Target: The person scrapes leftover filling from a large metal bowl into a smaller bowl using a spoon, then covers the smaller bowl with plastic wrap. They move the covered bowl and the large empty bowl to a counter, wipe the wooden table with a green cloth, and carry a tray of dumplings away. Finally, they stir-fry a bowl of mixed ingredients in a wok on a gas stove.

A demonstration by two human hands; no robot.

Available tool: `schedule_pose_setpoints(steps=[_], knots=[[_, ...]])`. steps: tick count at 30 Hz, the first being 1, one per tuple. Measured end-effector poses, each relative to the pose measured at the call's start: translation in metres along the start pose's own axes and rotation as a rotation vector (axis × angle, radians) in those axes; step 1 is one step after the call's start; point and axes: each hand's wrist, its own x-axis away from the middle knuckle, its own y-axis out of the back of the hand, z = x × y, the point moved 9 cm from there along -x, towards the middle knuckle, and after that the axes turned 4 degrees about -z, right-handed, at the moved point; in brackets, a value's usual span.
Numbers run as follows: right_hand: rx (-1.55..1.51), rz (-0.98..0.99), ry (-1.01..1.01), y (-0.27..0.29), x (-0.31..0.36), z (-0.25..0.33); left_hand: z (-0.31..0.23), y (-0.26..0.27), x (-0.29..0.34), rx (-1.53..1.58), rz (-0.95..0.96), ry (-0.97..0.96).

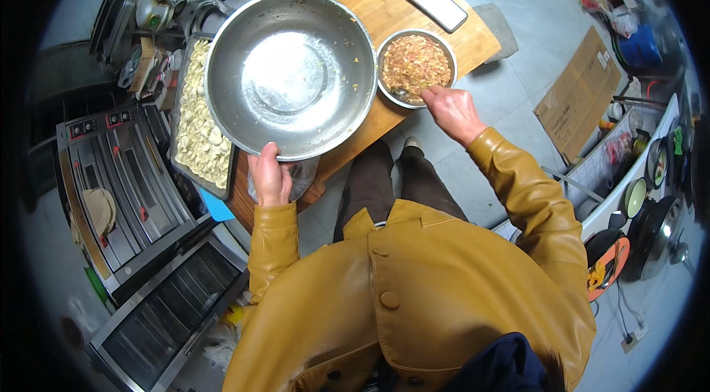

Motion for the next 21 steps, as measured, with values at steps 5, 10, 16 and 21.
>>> schedule_pose_setpoints(steps=[5, 10, 16, 21], knots=[[-0.014, 0.007, -0.037, -0.009, -0.025, 0.028, 0.001, 0.000, -0.001, -0.004, 0.030, 0.006], [-0.010, 0.045, -0.106, -0.011, -0.070, 0.021, 0.003, 0.005, -0.006, 0.023, 0.019, 0.015], [-0.126, 0.362, -0.526, -0.029, -0.124, -0.061, 0.002, 0.010, -0.005, 0.039, -0.015, 0.018], [-0.412, 0.334, -0.803, -0.023, -0.129, -0.133, -0.001, 0.011, -0.002, 0.046, -0.027, 0.014]])
